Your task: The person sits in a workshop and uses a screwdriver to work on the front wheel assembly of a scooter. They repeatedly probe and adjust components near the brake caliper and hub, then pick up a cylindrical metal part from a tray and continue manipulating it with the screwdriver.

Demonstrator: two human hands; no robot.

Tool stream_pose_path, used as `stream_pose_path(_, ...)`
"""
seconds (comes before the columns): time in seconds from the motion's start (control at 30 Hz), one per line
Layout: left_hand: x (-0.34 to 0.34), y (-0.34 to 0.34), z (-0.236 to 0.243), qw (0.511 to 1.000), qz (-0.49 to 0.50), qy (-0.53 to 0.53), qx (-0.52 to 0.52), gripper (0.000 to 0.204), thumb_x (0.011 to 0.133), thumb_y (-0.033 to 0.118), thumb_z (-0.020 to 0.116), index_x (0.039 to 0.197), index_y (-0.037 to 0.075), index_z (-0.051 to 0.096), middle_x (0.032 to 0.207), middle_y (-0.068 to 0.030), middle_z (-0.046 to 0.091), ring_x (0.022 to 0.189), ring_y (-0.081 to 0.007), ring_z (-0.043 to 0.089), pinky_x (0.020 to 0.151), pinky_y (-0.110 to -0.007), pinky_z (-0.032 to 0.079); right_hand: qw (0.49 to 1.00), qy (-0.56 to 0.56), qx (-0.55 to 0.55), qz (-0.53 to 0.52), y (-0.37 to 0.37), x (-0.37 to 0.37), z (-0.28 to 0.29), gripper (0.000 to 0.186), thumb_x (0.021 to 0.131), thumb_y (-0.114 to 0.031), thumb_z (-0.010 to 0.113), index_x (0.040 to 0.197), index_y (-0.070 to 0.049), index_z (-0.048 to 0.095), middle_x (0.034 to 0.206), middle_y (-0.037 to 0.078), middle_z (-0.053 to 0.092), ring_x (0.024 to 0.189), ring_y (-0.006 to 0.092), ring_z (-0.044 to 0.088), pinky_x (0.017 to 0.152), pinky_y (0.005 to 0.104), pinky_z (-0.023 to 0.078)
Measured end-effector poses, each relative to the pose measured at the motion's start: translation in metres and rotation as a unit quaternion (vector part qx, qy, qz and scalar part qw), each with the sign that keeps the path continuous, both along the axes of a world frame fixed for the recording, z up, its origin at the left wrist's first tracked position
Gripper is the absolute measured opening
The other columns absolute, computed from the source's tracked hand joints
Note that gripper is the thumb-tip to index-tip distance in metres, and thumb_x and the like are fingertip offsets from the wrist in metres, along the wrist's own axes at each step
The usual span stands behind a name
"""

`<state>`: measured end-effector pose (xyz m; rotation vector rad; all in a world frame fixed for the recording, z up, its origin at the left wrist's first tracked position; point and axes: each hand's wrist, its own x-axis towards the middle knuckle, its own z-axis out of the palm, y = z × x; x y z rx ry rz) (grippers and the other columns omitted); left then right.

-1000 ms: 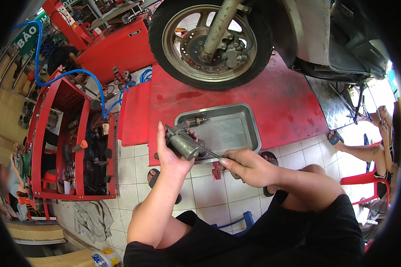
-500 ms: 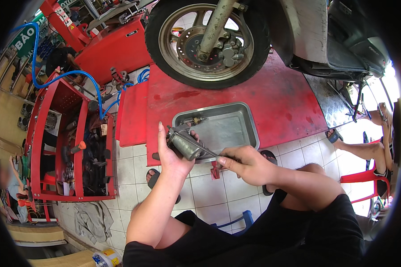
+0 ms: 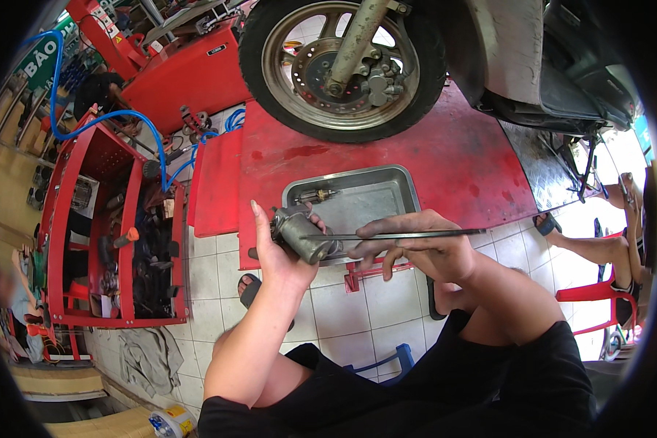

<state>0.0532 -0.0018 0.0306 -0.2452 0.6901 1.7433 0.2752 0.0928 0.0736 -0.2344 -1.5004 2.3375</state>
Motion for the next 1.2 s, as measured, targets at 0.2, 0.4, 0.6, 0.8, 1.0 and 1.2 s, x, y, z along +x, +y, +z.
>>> stream_pose_path(0.2, 0.001, 0.004, -0.003, 1.000, 0.017, 0.024, -0.008, 0.084, 0.084, 0.076, 0.060, 0.114, -0.002, 0.057, 0.098, -0.0119, 0.060, 0.087, -0.0246, 0.060, 0.082, -0.038, 0.052, 0.995, 0.020, -0.052, 0.085, -0.002, -0.001, 0.003, 0.066, 0.100, -0.044, 0.052, 0.138, 0.011, 0.049, 0.124, 0.029, 0.064, 0.106, 0.0340, 0.066, 0.072, 0.0371, 0.056)
stream_pose_path(0.4, 0.004, 0.002, -0.005, 0.999, -0.003, 0.032, -0.025, 0.078, 0.086, 0.075, 0.059, 0.114, 0.002, 0.060, 0.106, -0.0105, 0.062, 0.091, -0.0243, 0.059, 0.084, -0.039, 0.051, 0.989, -0.144, 0.005, 0.011, -0.009, -0.006, 0.001, 0.033, 0.097, -0.005, 0.063, 0.123, 0.006, 0.047, 0.104, 0.016, 0.072, 0.066, 0.0113, 0.061, 0.055, 0.0243, 0.048)
stream_pose_path(0.6, 0.007, 0.004, -0.007, 0.999, 0.001, 0.031, -0.021, 0.080, 0.085, 0.073, 0.061, 0.119, 0.000, 0.057, 0.110, -0.0124, 0.063, 0.093, -0.0242, 0.060, 0.085, -0.039, 0.053, 0.984, -0.172, 0.022, 0.035, -0.009, -0.009, -0.002, 0.034, 0.102, -0.014, 0.057, 0.128, 0.007, 0.049, 0.099, 0.015, 0.071, 0.055, 0.0072, 0.045, 0.050, 0.0225, 0.038)
stream_pose_path(0.8, 0.006, 0.004, -0.009, 0.999, -0.019, 0.032, -0.022, 0.064, 0.089, 0.068, 0.060, 0.116, 0.010, 0.062, 0.109, -0.0080, 0.064, 0.094, -0.0234, 0.059, 0.086, -0.041, 0.050, 0.973, -0.220, -0.026, 0.057, -0.014, -0.012, -0.008, 0.034, 0.109, -0.023, 0.044, 0.124, 0.005, 0.053, 0.084, 0.008, 0.060, 0.053, 0.0050, 0.034, 0.046, 0.0218, 0.026)
stream_pose_path(1.0, 0.009, 0.005, -0.014, 0.998, -0.023, 0.048, -0.020, 0.051, 0.094, 0.055, 0.060, 0.119, 0.011, 0.060, 0.107, -0.0089, 0.065, 0.089, -0.0239, 0.061, 0.086, -0.042, 0.052, 0.946, -0.273, -0.159, 0.075, -0.022, -0.017, -0.019, 0.033, 0.110, -0.028, 0.040, 0.124, -0.002, 0.055, 0.073, -0.002, 0.037, 0.052, 0.0039, 0.024, 0.044, 0.0220, 0.020)
stream_pose_path(1.2, 0.006, 0.007, -0.022, 0.999, -0.042, 0.025, -0.007, 0.045, 0.091, 0.045, 0.061, 0.118, 0.009, 0.060, 0.107, -0.0094, 0.066, 0.088, -0.0246, 0.062, 0.087, -0.042, 0.052, 0.945, -0.258, -0.178, 0.087, -0.026, -0.021, -0.027, 0.029, 0.110, -0.029, 0.040, 0.118, -0.005, 0.055, 0.072, -0.003, 0.034, 0.052, 0.0033, 0.022, 0.043, 0.0220, 0.017)
